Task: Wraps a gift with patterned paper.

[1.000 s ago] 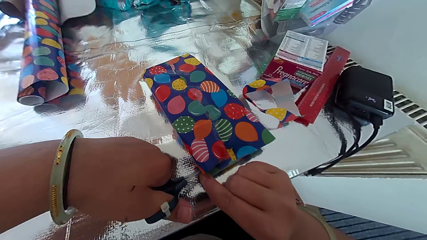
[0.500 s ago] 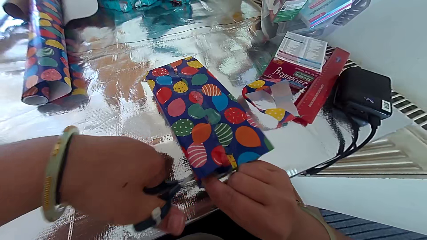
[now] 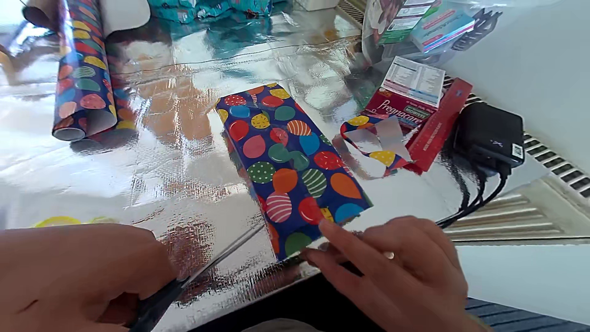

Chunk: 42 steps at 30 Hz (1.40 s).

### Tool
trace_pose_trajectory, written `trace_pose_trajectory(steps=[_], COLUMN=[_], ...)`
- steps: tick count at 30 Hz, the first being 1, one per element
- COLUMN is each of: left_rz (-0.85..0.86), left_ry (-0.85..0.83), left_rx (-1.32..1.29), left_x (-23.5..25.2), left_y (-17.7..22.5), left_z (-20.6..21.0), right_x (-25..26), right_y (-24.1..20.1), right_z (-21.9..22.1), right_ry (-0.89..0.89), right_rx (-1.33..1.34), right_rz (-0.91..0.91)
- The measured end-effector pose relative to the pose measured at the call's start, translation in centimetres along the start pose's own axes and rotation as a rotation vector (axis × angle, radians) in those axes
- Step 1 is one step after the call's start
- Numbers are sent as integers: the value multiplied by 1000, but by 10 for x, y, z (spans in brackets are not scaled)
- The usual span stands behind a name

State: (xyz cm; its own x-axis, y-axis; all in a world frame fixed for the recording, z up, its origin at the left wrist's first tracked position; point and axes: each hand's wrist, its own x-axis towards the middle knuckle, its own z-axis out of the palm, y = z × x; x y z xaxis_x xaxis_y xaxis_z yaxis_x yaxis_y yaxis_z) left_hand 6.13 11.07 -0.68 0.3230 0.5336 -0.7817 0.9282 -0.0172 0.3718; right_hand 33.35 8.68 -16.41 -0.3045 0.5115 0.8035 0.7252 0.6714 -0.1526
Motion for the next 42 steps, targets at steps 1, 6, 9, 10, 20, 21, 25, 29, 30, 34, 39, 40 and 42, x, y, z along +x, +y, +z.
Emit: trace_pose_trajectory(steps=[1, 6, 9, 10, 20, 21, 25, 29, 30, 34, 39, 40, 42], left_rz=[20, 464, 630, 622, 333, 327, 302, 354, 371, 419, 443, 457, 440], left_ry=[-38, -254, -234, -221, -225, -224, -64, 46, -108, -218, -293, -316, -330], left_rx=[28, 77, 120, 131, 273, 284, 235, 115, 240, 196, 131, 143, 150], left_x=[0, 26, 45, 50, 56, 56, 50, 48, 56, 65, 75, 79, 84], left_y=[-3, -49, -46, -43, -14, -13, 6, 16, 5, 2, -1, -4, -5], left_z=[-3, -13, -6, -4, -19, -19, -12, -9, -22, -30, -30, -31, -32], right_x=[1, -12, -19, -21, -45, -46, -47, -25, -20, -15, -21, -22, -24], right_y=[0, 6, 7, 7, 18, 18, 17, 17, 18, 23, 23, 23, 24], right_z=[0, 9, 12, 12, 21, 21, 21, 13, 11, 16, 17, 17, 17], right_ry=[-19, -86, -88, -86, 76, 90, 133, 170, 171, 193, 190, 189, 189], right_rx=[-28, -15, 11, 19, 136, 168, 294, 197, 161, 142, 162, 157, 160], right_rz=[15, 34, 31, 37, -47, -47, 23, 147, 161, 139, 125, 114, 98])
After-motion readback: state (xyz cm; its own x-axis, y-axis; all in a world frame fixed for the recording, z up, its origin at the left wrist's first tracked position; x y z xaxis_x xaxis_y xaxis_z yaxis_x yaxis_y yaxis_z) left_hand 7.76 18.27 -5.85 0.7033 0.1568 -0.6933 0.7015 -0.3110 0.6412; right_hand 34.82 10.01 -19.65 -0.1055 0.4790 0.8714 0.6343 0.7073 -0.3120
